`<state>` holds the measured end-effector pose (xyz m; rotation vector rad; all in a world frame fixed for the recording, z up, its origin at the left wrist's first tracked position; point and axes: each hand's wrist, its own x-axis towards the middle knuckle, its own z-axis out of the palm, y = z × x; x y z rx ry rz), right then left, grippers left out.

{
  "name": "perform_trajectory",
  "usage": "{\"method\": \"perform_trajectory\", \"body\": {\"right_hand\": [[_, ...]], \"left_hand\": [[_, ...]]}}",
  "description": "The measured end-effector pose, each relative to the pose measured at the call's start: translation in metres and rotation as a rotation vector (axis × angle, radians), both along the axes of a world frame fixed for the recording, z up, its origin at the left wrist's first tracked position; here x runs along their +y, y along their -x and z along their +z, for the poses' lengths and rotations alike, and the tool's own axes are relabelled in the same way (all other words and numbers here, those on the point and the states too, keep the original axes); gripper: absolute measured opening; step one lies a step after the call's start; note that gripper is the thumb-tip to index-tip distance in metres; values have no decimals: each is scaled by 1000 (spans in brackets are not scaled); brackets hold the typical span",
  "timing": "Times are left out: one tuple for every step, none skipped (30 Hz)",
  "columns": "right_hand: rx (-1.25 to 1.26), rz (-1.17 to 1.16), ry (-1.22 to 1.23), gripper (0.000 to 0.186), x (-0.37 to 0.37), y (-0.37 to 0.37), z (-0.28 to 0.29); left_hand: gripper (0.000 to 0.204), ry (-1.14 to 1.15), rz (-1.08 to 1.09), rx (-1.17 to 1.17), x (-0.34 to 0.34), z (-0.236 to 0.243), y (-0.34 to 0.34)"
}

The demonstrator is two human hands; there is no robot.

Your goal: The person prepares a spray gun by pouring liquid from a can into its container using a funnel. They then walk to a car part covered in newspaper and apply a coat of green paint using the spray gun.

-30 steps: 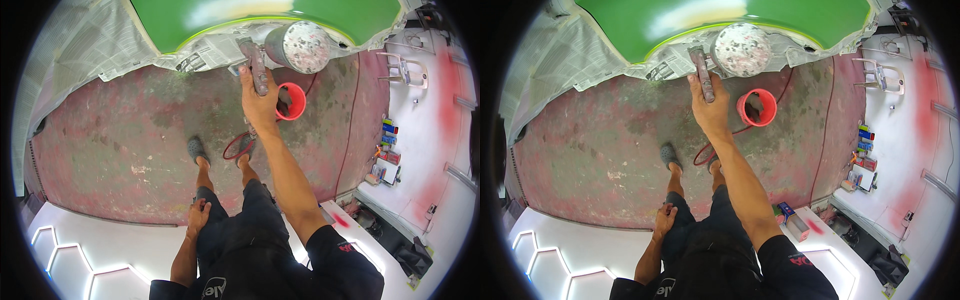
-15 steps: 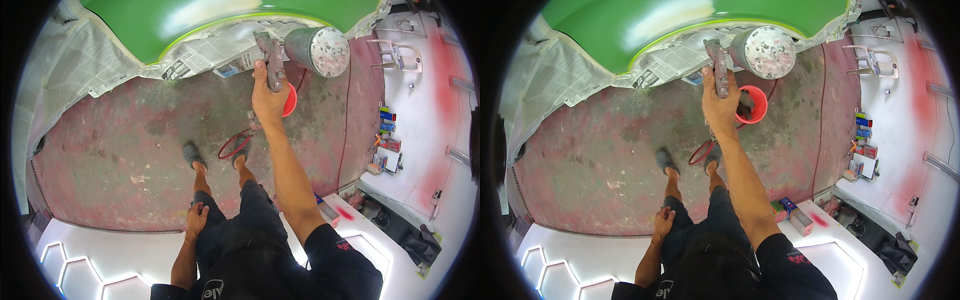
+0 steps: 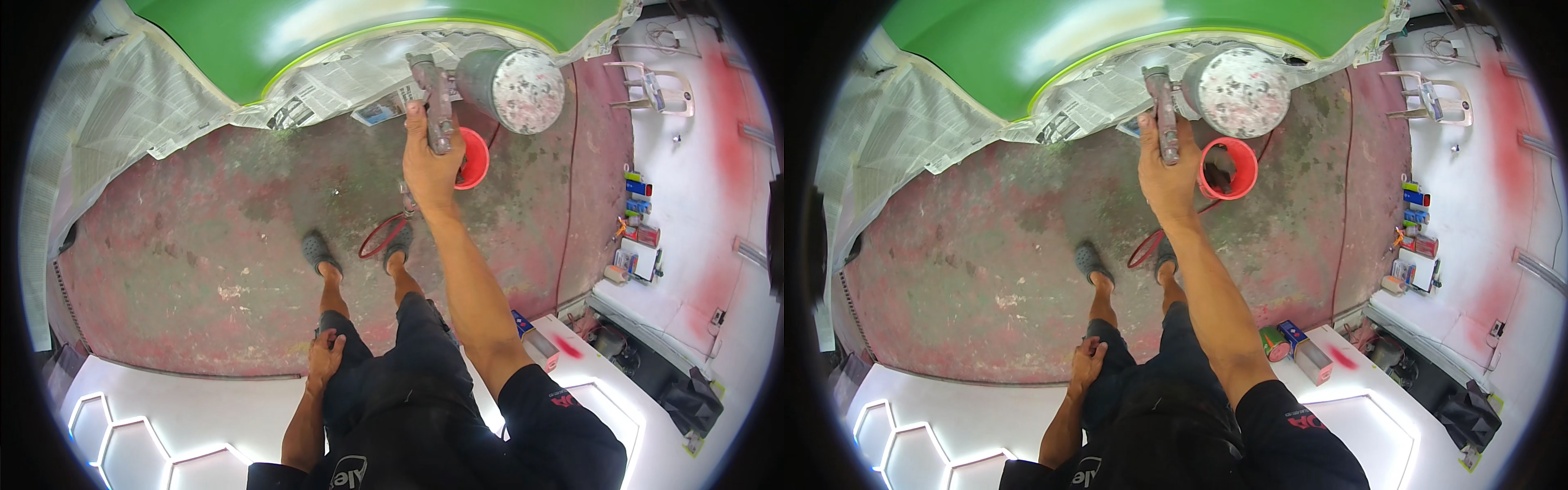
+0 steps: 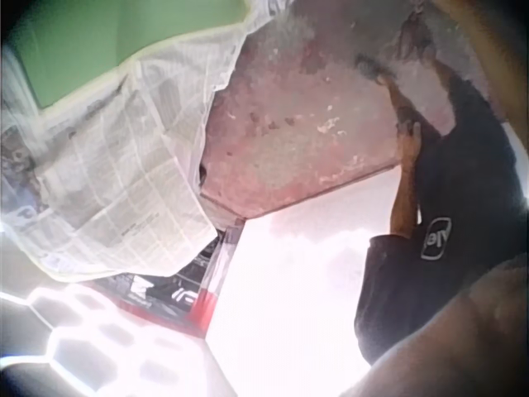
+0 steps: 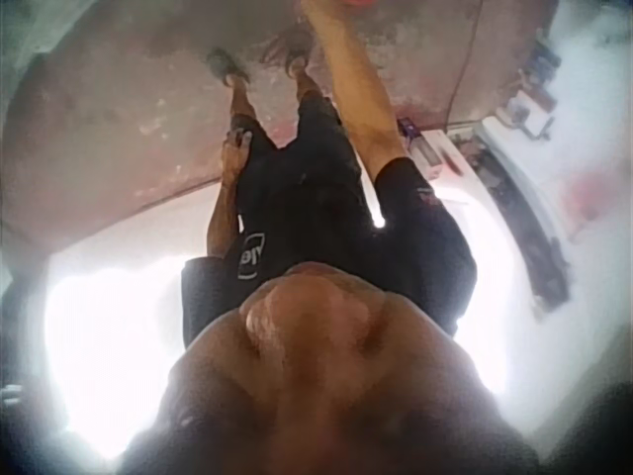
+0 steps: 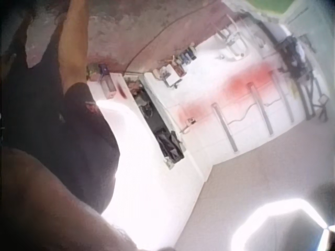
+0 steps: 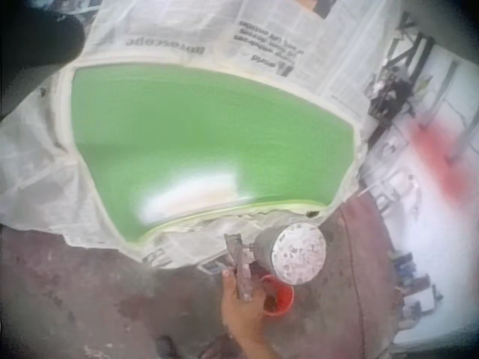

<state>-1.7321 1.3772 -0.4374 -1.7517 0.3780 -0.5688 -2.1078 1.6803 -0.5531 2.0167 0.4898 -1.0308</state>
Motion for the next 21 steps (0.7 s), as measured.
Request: {"method": "perform_trajectory", "body": {"right_hand": [[-6,30,3,29,7,0,-2],[8,55,-6,30,11,0,-5],[23,81,-15,31,16,0,-8],[37,107,-25,32,20,0,-10],[49,119,-33,32,26,0,-11],[62,131,-41,31,31,1,-11],[75,143,-49,31,36,1,-12],[73,147,-57,31,40,1,-17],[71,149,-65,31,44,1,-23],[69,152,-73,31,46,2,-28],[64,162,-59,30,52,1,-27],[58,171,-45,30,58,1,-24],[51,179,-31,30,63,1,-22],[69,199,-41,30,64,3,-22],[86,217,-52,30,64,4,-23],[102,234,-63,30,63,6,-23],[98,254,-65,30,62,7,-20],[94,271,-68,30,61,9,-15],[88,286,-70,31,59,11,-11],[87,271,-63,31,56,12,-6],[85,255,-57,31,53,14,-1]], "left_hand": [[47,0,2,-3,1,0,1],[47,3,2,-7,1,-1,2],[48,1,8,-3,2,-1,3],[48,-1,15,1,3,-1,5],[48,-1,22,6,3,0,4],[48,-2,29,12,3,1,4],[49,-2,35,18,3,3,4],[49,-1,39,23,2,4,2],[49,2,43,33,2,6,0],[49,5,46,42,2,7,-2],[49,6,56,53,2,9,-2],[49,2,57,51,2,10,-3],[49,-1,56,49,2,12,-3],[49,-2,49,46,2,12,-3],[49,3,45,37,2,12,-4],[49,8,40,26,3,12,-5],[49,15,37,15,3,10,-4],[49,13,46,9,4,10,-4],[49,12,52,2,5,10,-2],[49,15,58,-9,4,9,-3],[49,17,56,1,4,9,-4]]}}
